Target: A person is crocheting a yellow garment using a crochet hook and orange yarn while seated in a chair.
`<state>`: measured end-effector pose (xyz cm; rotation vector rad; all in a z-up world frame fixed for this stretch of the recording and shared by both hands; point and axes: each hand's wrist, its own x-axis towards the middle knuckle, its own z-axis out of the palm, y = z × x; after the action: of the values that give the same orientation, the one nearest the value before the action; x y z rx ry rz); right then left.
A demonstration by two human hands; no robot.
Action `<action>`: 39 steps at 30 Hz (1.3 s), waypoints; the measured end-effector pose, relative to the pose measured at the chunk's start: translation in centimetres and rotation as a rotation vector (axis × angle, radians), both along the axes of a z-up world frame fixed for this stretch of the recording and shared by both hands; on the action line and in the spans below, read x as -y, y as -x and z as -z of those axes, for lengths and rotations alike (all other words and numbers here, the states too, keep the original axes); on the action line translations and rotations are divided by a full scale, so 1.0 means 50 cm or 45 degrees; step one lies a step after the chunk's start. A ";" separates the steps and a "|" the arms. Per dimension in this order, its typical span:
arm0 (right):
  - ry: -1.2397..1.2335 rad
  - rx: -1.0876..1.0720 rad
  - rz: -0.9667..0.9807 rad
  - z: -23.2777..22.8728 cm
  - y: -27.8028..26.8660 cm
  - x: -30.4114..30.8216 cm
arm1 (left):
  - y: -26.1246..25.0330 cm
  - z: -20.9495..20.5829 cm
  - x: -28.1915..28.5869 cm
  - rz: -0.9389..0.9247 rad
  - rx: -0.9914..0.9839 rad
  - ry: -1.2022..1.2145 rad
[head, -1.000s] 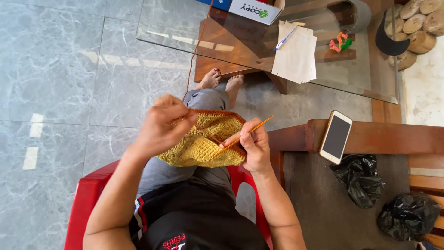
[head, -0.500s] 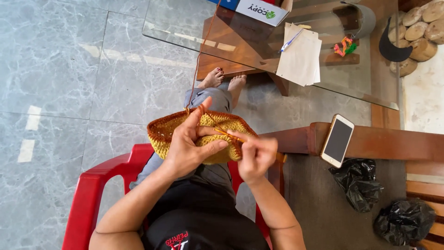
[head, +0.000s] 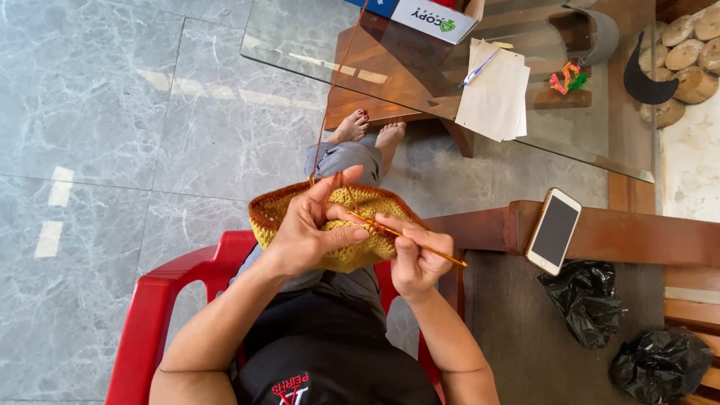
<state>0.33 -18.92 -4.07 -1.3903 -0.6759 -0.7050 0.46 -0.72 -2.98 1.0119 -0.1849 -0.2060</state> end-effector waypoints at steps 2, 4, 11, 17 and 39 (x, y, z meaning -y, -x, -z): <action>0.009 0.015 0.038 -0.006 0.006 -0.001 | 0.000 -0.017 -0.008 -0.003 0.026 -0.030; 0.017 0.036 0.076 -0.014 0.011 -0.004 | -0.002 -0.028 -0.014 -0.006 0.057 -0.061; -0.134 -0.147 0.002 -0.021 0.036 0.007 | -0.005 -0.037 -0.029 -0.008 0.106 -0.025; -0.409 -0.490 -0.140 -0.026 0.037 0.011 | -0.003 -0.067 -0.019 -0.044 0.127 0.038; 0.124 0.431 0.040 -0.005 -0.006 0.009 | 0.008 -0.021 0.021 0.071 -0.132 0.290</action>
<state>0.61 -19.35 -3.81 -1.3852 -0.9664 -0.9550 0.05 -1.80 -1.91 0.7682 -0.1389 -0.2812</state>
